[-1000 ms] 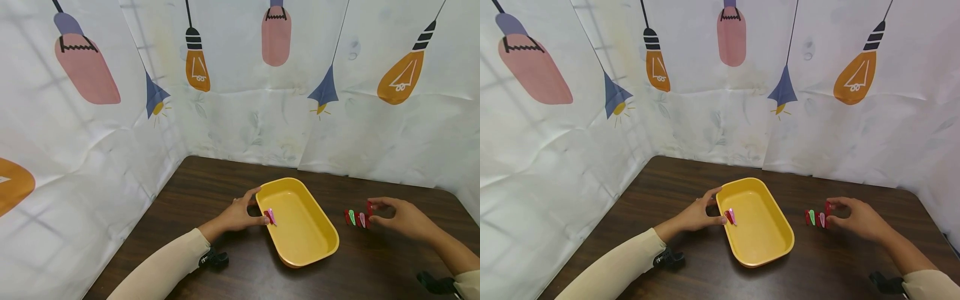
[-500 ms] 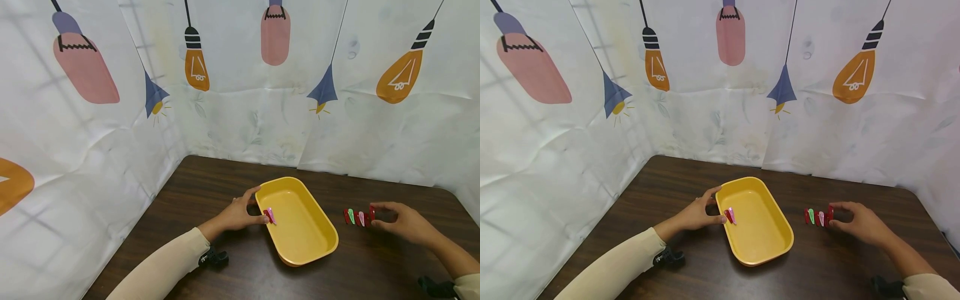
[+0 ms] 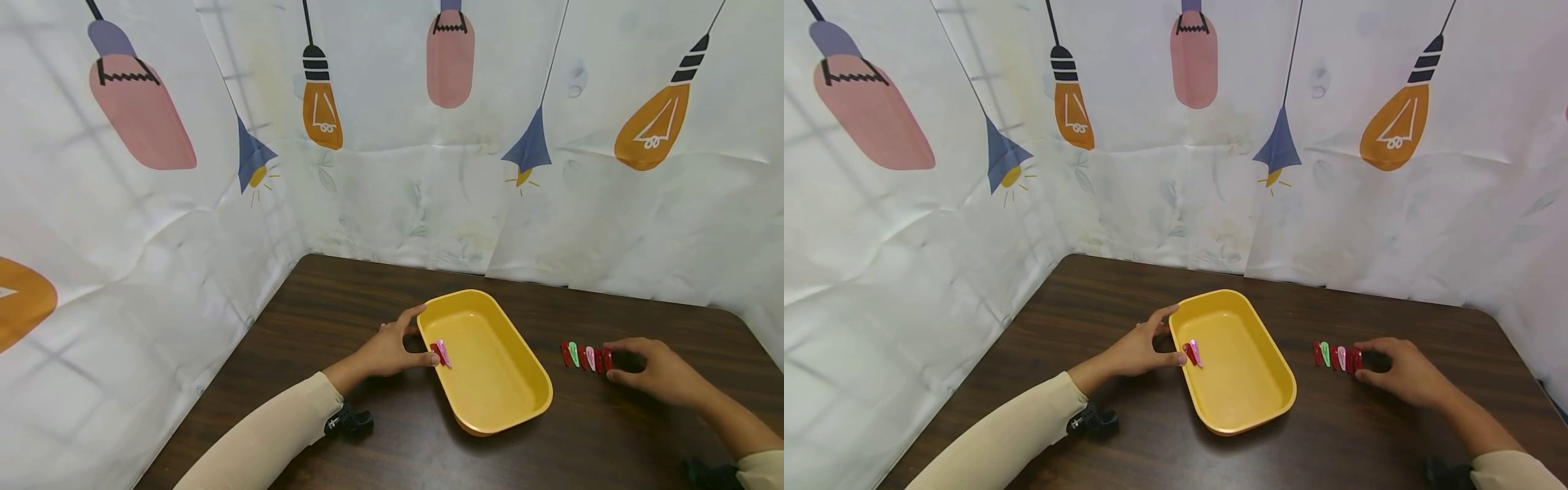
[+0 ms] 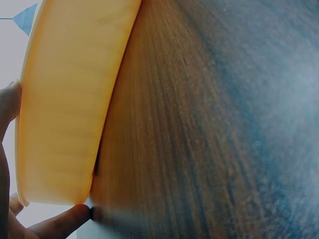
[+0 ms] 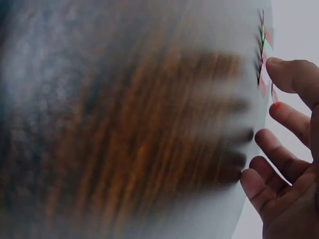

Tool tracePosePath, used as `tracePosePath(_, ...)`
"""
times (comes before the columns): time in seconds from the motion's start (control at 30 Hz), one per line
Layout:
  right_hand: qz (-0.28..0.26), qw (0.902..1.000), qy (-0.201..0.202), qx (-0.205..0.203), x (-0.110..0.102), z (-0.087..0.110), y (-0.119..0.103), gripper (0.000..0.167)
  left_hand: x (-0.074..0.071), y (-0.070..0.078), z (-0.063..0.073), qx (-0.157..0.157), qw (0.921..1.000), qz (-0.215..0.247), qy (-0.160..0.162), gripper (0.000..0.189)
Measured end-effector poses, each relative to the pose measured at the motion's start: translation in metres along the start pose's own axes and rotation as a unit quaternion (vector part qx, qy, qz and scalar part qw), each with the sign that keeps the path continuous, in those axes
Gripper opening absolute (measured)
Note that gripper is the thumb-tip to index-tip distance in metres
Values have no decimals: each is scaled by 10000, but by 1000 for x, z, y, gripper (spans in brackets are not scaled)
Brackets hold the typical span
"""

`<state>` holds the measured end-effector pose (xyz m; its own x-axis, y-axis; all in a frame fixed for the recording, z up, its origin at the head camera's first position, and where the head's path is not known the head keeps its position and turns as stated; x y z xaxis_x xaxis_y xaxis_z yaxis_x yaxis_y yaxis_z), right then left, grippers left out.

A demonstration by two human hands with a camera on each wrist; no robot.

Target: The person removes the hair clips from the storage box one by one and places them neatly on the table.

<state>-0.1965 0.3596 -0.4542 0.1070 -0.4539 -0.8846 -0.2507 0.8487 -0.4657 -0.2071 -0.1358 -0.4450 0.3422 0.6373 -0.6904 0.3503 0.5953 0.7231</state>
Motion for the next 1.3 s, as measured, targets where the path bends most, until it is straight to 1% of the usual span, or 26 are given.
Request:
tracePosePath(0.17, 125, 9999, 35, -10, 2, 1, 0, 56, 0, 0, 0, 2, 10000, -19, 3, 102)
tracePosePath(0.37, 238, 9995, -39, 217, 2, 1, 3, 58, 0, 0, 0, -75, 10000, -14, 27, 103)
tracePosePath(0.47, 257, 9993, -76, 265, 3, 2, 4, 59, 0, 1, 1, -77, 10000, -15, 31, 103)
tracePosePath(0.97, 390, 9986, -151, 308, 2, 1, 2, 61, 0, 2, 1, -50, 10000, -4, -5, 103)
tracePosePath(1.17, 395, 9982, -270, 369, -4, 0, -2, 62, 0, 2, 0, -57, 10000, -35, 2, 103)
tracePosePath(1.3, 338, 9986, -283, 286, -12, -7, -9, 63, -1, 1, 0, -28, 10000, -18, 9, 103)
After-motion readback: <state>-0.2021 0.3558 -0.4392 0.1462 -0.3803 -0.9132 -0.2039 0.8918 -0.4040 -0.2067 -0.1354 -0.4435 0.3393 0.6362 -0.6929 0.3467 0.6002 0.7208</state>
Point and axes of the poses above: each hand's wrist, its own z-axis away from the middle knuckle, its own x-axis out of the palm, y = z × x, the point moved 2 cm from there along -z, towards the middle knuckle, and after that the axes turned 8 degrees about x, right-handed, at the moved point
